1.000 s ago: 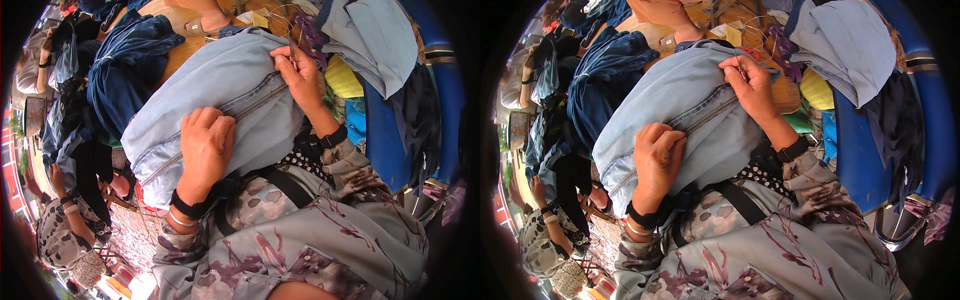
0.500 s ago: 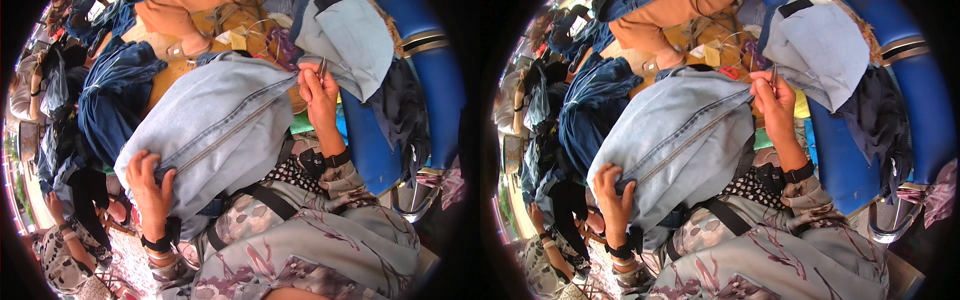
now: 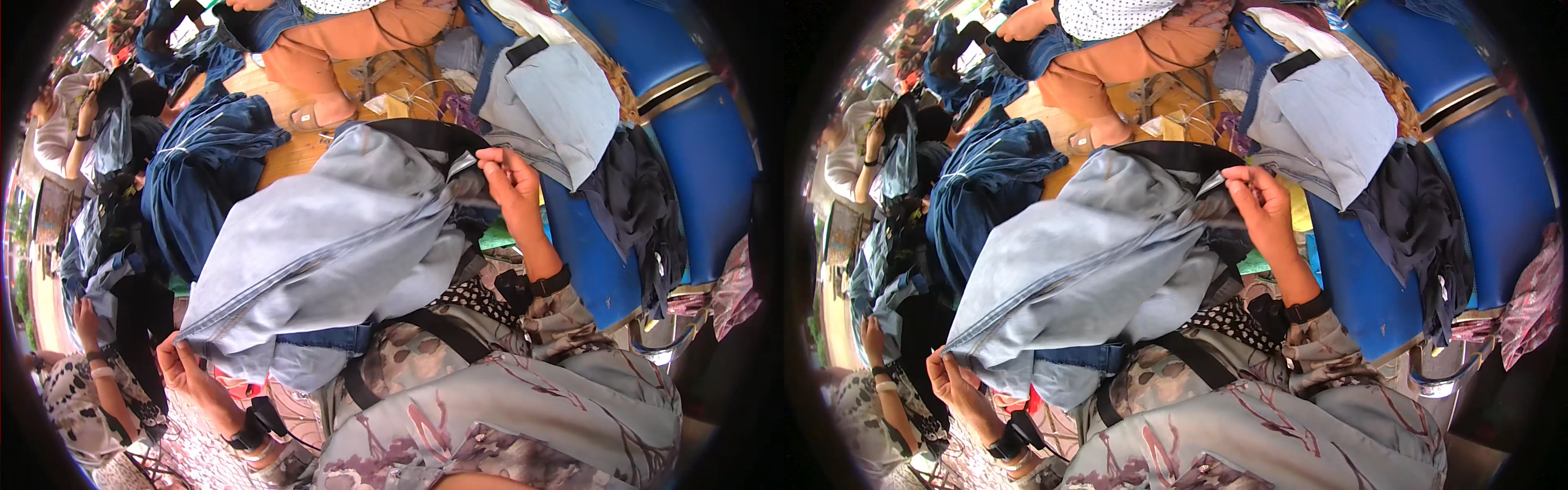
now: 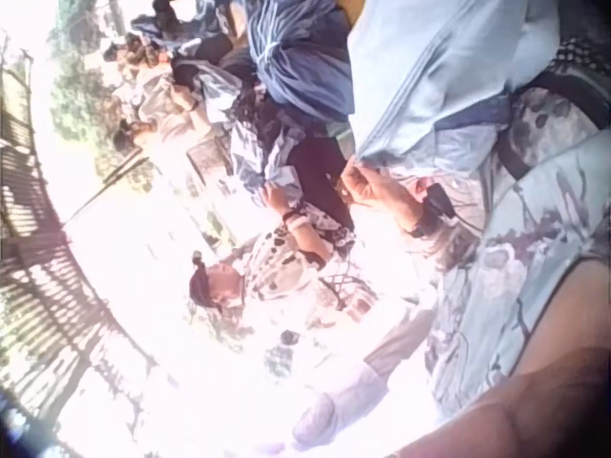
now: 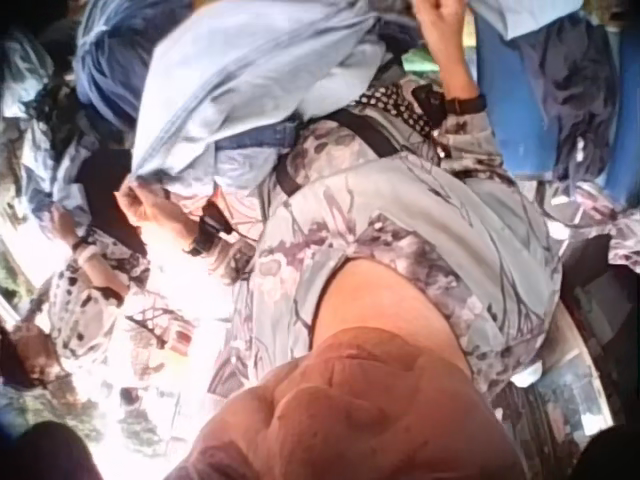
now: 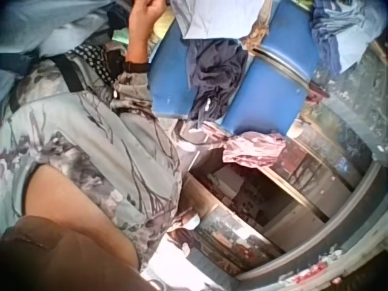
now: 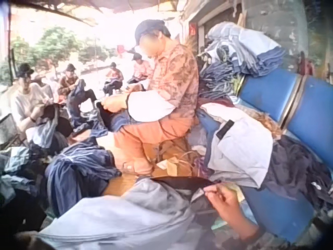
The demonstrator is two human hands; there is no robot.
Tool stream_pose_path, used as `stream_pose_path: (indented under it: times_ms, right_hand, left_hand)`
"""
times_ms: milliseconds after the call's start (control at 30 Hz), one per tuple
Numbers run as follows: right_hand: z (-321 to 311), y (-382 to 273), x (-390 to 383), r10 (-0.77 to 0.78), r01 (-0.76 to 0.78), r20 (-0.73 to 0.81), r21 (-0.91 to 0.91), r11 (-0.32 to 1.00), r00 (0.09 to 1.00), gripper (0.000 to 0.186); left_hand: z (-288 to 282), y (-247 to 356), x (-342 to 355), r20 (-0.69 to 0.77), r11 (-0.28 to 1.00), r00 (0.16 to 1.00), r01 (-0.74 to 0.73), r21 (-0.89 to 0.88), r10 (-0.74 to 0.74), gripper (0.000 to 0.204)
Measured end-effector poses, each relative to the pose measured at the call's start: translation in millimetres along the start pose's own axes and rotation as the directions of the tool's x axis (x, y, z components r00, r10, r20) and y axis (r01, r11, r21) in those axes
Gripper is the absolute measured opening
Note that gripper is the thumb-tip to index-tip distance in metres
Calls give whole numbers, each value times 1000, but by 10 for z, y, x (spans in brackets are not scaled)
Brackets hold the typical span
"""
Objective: Inspecting and cutting loose threads from denim jeans using small scissors.
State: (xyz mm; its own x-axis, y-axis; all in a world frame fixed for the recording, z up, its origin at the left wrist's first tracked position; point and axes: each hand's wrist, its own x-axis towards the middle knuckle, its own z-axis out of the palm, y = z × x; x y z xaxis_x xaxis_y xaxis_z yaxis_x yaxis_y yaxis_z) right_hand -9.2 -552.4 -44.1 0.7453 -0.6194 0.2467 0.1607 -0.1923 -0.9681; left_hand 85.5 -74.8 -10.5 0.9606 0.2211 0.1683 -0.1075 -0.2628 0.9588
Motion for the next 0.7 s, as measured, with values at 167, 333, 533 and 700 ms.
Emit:
stream_pose_path:
  times_ms: [167,333,533,700]
  right_hand:
    - [397,-160,-107,-184,209,200,-113,971,962,18]
    - [554,-303,-63,-248,352,342,-287,891,907,24]
    - [673,-491,-11,-240,373,440,-246,895,865,29]
    - [768,-395,29,-271,470,611,-190,862,744,36]
  left_hand:
    - [-554,-929,110,-117,989,990,65,-130,-80,8]
    - [-460,-1162,188,-148,983,972,176,-53,-183,11]
    - [154,54,-10,-11,834,955,-252,491,296,39]
    - [939,543,-182,704,623,658,-675,395,267,48]
